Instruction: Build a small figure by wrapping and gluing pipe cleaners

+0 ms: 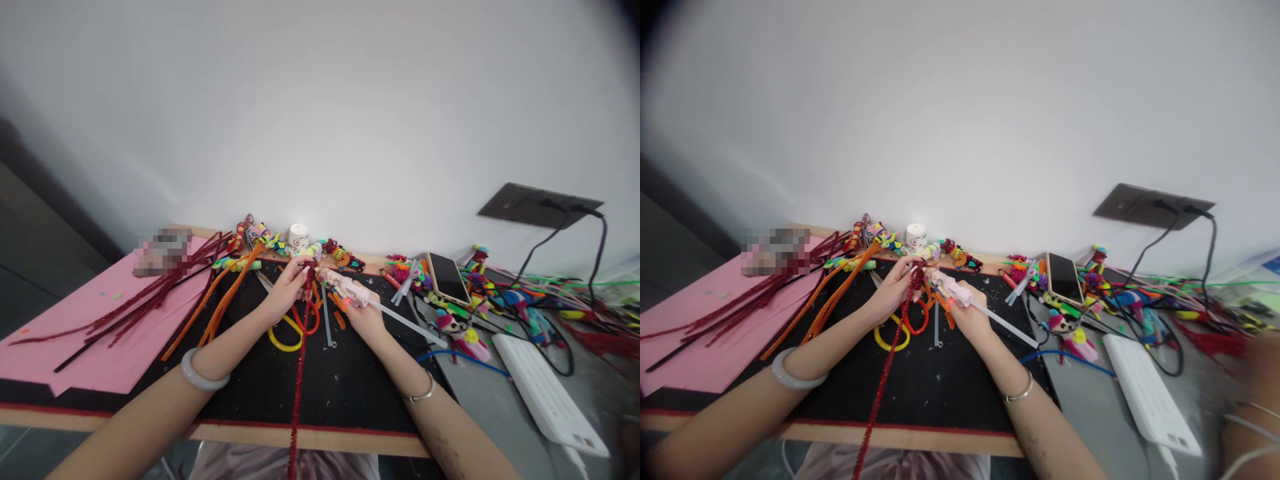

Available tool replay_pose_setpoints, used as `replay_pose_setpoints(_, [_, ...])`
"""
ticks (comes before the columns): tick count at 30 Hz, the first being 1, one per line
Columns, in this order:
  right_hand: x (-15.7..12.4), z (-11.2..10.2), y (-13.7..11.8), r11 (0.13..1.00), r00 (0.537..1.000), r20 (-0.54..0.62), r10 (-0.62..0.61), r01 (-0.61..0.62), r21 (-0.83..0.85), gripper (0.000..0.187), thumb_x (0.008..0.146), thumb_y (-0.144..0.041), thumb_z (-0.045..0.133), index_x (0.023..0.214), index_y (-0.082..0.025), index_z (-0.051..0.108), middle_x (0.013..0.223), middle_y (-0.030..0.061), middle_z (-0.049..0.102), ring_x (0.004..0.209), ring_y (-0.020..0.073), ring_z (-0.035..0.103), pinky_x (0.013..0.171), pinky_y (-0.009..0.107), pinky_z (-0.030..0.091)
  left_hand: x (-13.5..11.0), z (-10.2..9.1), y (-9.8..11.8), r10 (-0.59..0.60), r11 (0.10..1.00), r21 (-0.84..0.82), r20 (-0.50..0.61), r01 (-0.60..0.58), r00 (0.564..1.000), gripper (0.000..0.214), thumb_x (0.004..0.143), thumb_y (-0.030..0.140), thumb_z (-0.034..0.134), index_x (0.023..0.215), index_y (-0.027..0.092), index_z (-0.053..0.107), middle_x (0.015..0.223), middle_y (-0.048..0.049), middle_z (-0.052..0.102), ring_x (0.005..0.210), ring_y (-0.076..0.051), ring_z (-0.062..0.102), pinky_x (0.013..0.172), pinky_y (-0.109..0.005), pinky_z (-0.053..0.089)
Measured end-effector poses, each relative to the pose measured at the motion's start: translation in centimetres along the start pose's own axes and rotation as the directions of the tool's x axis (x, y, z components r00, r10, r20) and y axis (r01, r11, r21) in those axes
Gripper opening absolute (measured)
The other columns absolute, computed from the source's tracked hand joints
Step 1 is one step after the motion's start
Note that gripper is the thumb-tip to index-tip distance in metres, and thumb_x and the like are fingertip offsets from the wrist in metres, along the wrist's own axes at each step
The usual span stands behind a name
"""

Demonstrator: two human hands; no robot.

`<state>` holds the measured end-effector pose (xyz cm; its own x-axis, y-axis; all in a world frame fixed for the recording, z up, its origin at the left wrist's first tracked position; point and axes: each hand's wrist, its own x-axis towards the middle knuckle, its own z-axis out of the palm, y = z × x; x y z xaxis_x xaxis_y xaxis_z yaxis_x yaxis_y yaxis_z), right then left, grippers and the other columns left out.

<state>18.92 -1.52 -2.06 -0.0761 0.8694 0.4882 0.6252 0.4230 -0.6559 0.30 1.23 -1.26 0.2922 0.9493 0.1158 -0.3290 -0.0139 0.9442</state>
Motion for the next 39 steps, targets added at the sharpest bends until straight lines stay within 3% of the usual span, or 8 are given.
replay_pose_setpoints(8, [0.06, -0.3, -0.47, 0.997, 1.0, 0.031, 0.005, -0.007, 0.077, 0.02, 0.076, -0.016, 0.05, 0.09, -0.014, 0.064, 0.088, 0.0075, 0.068, 0.08, 0.0206, 0.064, 0.077, 0.036, 0.051, 0.08, -0.01, -0.13, 0.012, 1.0, -0.015, 0.005, -0.012, 1.0, 0.028, 0.083, 0.038, 0.054, 0.107, 0.027, 0.046, 0.072, 0.0042, 0.047, 0.046, -0.006, 0.049, 0.045, -0.019, 0.042])
replay_pose_setpoints(20, [0.03, -0.13, -0.02, 0.998, 1.0, 0.0, 0.023, -0.023, 0.05, 0.019, 0.076, -0.019, 0.051, 0.087, -0.013, 0.065, 0.087, 0.0097, 0.068, 0.08, 0.022, 0.064, 0.076, 0.036, 0.052, 0.16, -0.06, -0.13, 0.008, 0.999, -0.031, 0.004, -0.008, 1.0, 0.028, 0.083, 0.038, 0.053, 0.108, 0.028, 0.046, 0.072, 0.0047, 0.047, 0.045, -0.005, 0.049, 0.044, -0.019, 0.041])
replay_pose_setpoints(32, [0.14, -0.4, -0.57, 0.999, 1.0, 0.011, 0.027, -0.027, 0.042, 0.024, 0.077, -0.018, 0.049, 0.095, -0.013, 0.064, 0.089, 0.0086, 0.068, 0.082, 0.0218, 0.063, 0.076, 0.035, 0.051, 0.12, 0.09, 0.06, 0.032, 0.995, -0.092, 0.013, -0.03, 0.999, 0.028, 0.083, 0.037, 0.055, 0.107, 0.026, 0.045, 0.073, 0.0043, 0.047, 0.043, -0.006, 0.049, 0.042, -0.019, 0.04])
replay_pose_setpoints(39, [0.13, -0.42, -0.58, 0.998, 0.998, -0.004, 0.058, -0.058, -0.001, 0.016, 0.076, -0.02, 0.049, 0.081, -0.015, 0.063, 0.076, 0.0068, 0.066, 0.072, 0.02, 0.062, 0.067, 0.032, 0.049, 0.11, 0.15, 0.15, 0.022, 0.993, -0.118, 0.026, -0.019, 0.999, 0.028, 0.083, 0.037, 0.055, 0.106, 0.026, 0.046, 0.072, 0.0042, 0.046, 0.041, -0.004, 0.044, 0.039, -0.018, 0.039])
